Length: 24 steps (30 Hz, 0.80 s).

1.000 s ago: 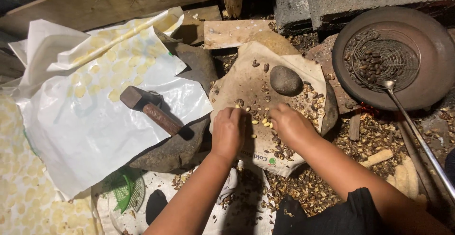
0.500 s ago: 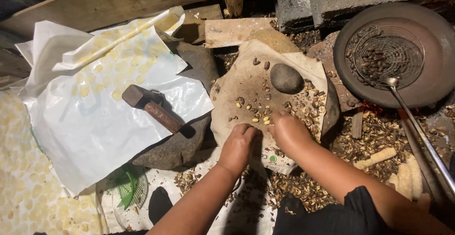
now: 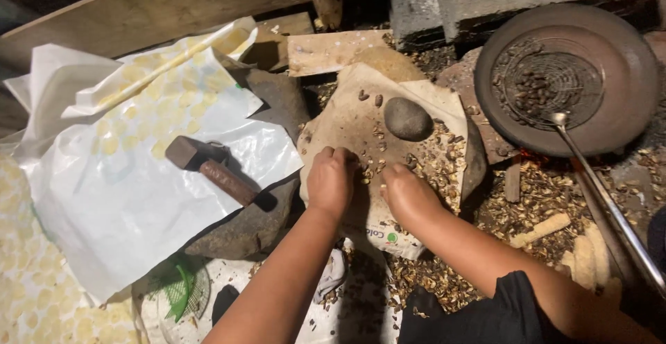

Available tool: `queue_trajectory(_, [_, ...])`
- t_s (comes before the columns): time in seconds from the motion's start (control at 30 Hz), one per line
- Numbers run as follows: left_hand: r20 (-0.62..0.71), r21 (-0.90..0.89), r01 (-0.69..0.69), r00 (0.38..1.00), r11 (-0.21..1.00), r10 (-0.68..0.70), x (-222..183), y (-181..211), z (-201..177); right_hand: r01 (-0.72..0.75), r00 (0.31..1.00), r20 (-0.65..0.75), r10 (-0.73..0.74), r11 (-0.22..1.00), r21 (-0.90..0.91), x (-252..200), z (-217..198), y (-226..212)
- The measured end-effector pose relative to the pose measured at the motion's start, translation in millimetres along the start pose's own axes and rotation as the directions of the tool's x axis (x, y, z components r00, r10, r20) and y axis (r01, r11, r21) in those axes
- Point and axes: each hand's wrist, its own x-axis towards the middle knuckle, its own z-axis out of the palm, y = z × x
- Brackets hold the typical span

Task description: Roasting nuts in a pan over a fire, cracking them with a stone, and flattening them with a wooden mallet on a plastic sheet.

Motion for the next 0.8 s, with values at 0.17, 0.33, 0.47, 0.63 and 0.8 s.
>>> queue_trajectory(0.17, [0.012, 0.099, -0.01, 1.0, 0.995, 0.009, 4.8, -6.3, 10.5, 0.017, 0.995, 0.095, -0.011, 0.997, -0.069, -8.5, -15.6, -2.9])
queue_trajectory(0.33, [0.293, -0.475, 0.449, 0.892, 0.757, -0.345, 5.5, -32.2, 14.2, -0.4, 0.896, 0.443, 0.015, 0.456, 0.795, -8.8, -79.9, -8.9])
queue_trajectory(0.47, [0.43, -0.839, 0.525, 0.799, 0.141, -0.42, -10.5, -45.3, -15.7, -0.399, 0.898, 0.417, -0.14, 0.137, 0.907, 3.2, -76.4, -6.1])
queue_trajectory(0.63, [0.406, -0.798, 0.555, 0.785, 0.237, -0.468, -30.8, -70.7, -0.5, 0.036, 0.992, 0.103, -0.07, 0.954, 0.296, 19.8, -42.5, -29.7])
queue_trajectory(0.8, [0.225, -0.466, 0.514, 0.856, 0.72, -0.465, -29.4, -68.1, -36.0, 0.19, 0.982, 0.008, -0.19, 0.98, -0.06, 27.6, 2.8, -20.1])
